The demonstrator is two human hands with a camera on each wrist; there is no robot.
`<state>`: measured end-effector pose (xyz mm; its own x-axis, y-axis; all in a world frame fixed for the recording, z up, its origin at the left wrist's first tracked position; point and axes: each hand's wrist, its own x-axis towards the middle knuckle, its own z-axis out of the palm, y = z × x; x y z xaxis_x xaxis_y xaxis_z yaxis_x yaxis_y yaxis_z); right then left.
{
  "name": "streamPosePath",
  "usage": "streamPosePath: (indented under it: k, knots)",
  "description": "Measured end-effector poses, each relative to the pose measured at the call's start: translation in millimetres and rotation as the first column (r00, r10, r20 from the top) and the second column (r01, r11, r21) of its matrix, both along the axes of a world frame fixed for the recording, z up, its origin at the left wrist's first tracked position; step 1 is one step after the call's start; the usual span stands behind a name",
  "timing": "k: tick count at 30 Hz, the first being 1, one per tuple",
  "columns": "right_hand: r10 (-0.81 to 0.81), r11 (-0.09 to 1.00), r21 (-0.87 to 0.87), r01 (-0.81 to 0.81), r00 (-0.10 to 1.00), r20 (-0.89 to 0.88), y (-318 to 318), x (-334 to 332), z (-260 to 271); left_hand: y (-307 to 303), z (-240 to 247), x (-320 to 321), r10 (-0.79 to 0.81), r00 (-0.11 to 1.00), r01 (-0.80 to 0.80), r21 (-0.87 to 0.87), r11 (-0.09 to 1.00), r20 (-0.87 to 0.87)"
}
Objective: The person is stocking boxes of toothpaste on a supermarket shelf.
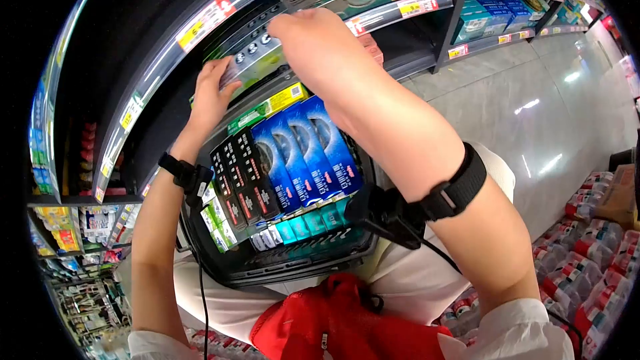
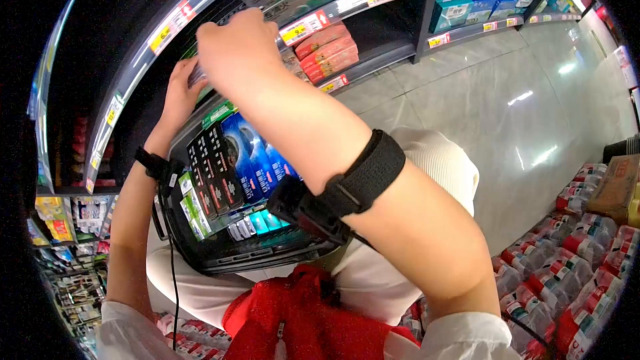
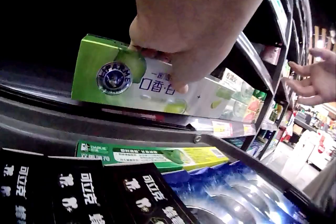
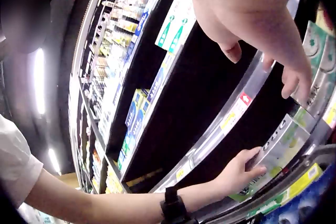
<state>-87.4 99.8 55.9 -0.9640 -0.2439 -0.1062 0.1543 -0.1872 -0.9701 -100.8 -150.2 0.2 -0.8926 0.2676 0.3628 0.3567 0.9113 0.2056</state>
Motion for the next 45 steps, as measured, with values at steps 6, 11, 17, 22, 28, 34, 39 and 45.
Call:
streamPosePath:
  k: [6,11,17,22,28,34,39,45]
  knots:
    - [-0.086,0.996,0.004,0.087,0.989,-0.123,30.1,11.9,6.3,-6.5,-1.8,-17.1,0.002,1.000,-0.005,-0.173,0.985,-0.019]
    - [-0.025,0.999,-0.034,0.021,0.992,-0.123,69.5,24.6,18.0,-3.5,2.6,-21.3,0.035,0.999,-0.030,-0.186,0.982,0.020]
    - [-0.005,0.998,-0.062,0.002,0.998,-0.056,79.7,36.2,22.0,-10.6,1.1,-41.8,0.018,1.000,-0.017,-0.175,0.984,0.002]
    - [0.035,0.999,-0.023,-0.037,0.998,-0.059,77.3,32.8,17.5,-10.9,-5.5,-55.8,0.051,0.998,-0.055,-0.214,0.975,-0.024]
    - [0.001,1.000,0.031,-0.001,1.000,-0.018,67.7,33.4,16.5,-16.1,-13.6,-68.9,0.067,0.997,-0.071,-0.208,0.976,-0.029]
    - [-0.048,0.997,0.060,0.052,0.997,-0.058,56.4,33.6,11.6,-14.3,-21.8,-70.5,-0.002,0.990,-0.035,-0.252,0.967,-0.143]
    - [0.027,0.969,0.247,-0.002,0.995,-0.099,48.4,6.1,9.5,-11.0,-19.9,-69.8,-0.069,0.977,0.036,-0.162,0.986,-0.201]
    - [0.378,0.770,0.487,0.411,0.321,-0.868,-26.4,-54.1,-68.2,-105.5,-17.9,-100.0,0.432,0.897,-0.413,0.528,0.742,0.095]
